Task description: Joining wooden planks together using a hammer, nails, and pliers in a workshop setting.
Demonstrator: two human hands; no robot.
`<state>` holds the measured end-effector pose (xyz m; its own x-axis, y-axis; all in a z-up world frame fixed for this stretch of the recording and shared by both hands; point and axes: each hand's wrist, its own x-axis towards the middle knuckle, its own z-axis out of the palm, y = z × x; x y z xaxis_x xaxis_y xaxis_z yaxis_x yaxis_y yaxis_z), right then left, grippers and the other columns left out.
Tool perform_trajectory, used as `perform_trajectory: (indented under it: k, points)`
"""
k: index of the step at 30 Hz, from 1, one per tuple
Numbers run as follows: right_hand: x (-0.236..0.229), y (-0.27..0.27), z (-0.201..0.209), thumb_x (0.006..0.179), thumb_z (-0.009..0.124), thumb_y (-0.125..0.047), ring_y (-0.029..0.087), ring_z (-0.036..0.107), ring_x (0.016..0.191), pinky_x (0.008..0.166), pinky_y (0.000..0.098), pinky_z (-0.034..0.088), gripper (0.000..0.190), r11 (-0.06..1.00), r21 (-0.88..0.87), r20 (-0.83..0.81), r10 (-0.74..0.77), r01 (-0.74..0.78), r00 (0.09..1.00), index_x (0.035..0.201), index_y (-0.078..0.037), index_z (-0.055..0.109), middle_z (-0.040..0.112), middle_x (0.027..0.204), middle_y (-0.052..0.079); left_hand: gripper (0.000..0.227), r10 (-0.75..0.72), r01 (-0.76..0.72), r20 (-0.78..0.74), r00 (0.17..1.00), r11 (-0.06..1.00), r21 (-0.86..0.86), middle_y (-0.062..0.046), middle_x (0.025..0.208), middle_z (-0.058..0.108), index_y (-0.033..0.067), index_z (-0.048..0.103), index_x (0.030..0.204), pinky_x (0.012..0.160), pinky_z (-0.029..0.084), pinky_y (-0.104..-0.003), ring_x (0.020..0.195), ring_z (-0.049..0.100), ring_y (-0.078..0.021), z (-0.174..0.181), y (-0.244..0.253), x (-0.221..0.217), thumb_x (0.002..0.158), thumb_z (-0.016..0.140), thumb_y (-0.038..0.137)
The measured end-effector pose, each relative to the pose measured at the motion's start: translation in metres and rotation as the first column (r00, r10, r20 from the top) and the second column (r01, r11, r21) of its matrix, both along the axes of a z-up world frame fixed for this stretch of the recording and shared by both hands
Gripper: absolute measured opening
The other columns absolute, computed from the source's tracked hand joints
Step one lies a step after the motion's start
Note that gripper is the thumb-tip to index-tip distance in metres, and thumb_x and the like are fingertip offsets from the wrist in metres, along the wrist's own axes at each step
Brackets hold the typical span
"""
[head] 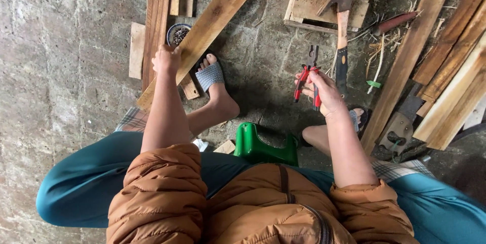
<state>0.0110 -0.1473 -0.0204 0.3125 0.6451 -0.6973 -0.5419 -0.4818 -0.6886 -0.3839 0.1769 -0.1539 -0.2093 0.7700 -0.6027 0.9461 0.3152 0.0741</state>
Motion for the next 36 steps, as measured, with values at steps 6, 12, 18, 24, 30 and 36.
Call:
perform_trajectory:
  k: [6,12,18,24,30,36]
  points:
    - [-0.005,0.009,0.023,0.101,0.068,-0.043,0.043,0.062,0.125,0.1,0.057,0.051,0.039,0.999,-0.007,0.014,-0.044,0.045,0.999,0.089,-0.008,0.056,0.069,0.123,0.024,0.048,0.036,-0.041,0.153,0.988,0.999,0.026,-0.012,0.12,0.068,0.0233,0.056,0.111,0.1,0.048,-0.057,0.121,0.059,-0.0397,-0.033,-0.004,-0.028,0.086,0.07,0.061]
    - [-0.006,0.013,0.032,0.101,0.07,-0.043,0.033,0.065,0.116,0.098,0.0516,0.054,0.038,0.997,-0.03,0.048,-0.072,0.074,0.996,0.091,-0.007,0.06,0.065,0.11,0.019,0.043,0.036,-0.05,0.265,0.964,0.998,0.045,-0.01,0.108,0.073,0.0312,0.076,0.109,0.107,0.045,-0.05,0.114,0.065,-0.0358,0.027,-0.021,-0.008,0.087,0.066,0.067]
    - [-0.01,0.0,0.023,0.098,0.073,-0.046,0.02,0.063,0.093,0.086,0.0411,0.058,0.035,0.992,-0.125,0.259,0.013,0.021,0.966,0.096,-0.011,0.067,0.066,0.095,0.009,0.035,-0.083,0.007,0.276,0.958,0.964,0.265,-0.005,0.105,0.073,0.0293,0.072,0.106,0.119,0.007,-0.062,0.116,0.064,-0.03,0.077,-0.001,0.008,0.101,0.054,0.059]
    - [-0.01,-0.02,-0.031,0.095,0.075,-0.048,0.024,0.064,0.084,0.079,0.0415,0.056,0.04,0.97,-0.227,0.38,0.168,-0.085,0.91,0.1,-0.008,0.074,0.071,0.09,0.012,0.036,-0.283,0.188,0.068,0.957,0.781,0.596,-0.004,0.083,0.07,0.0245,0.075,0.095,0.111,0.018,-0.067,0.102,0.065,-0.0305,0.041,0.05,0.016,0.103,0.061,0.056]
    - [-0.01,-0.042,-0.095,0.093,0.074,-0.051,0.023,0.067,0.071,0.07,0.035,0.052,0.04,0.926,-0.338,0.439,0.313,-0.168,0.842,0.092,-0.011,0.076,0.069,0.073,0.006,0.037,-0.243,0.159,0.045,0.969,0.75,0.642,-0.004,0.081,0.07,0.0259,0.075,0.093,0.108,0.023,-0.065,0.097,0.066,-0.0315,0.018,0.078,0.02,0.102,0.06,0.058]
    - [-0.012,-0.054,-0.138,0.092,0.069,-0.054,0.039,0.07,0.093,0.079,0.0476,0.054,0.048,0.877,-0.443,0.518,0.421,-0.187,0.745,0.088,-0.006,0.069,0.072,0.09,0.018,0.041,-0.172,0.023,0.219,0.96,0.833,0.552,-0.001,0.081,0.071,0.0315,0.072,0.087,0.095,0.045,-0.049,0.089,0.071,-0.0295,0.046,0.077,0.1,0.096,0.053,0.067]
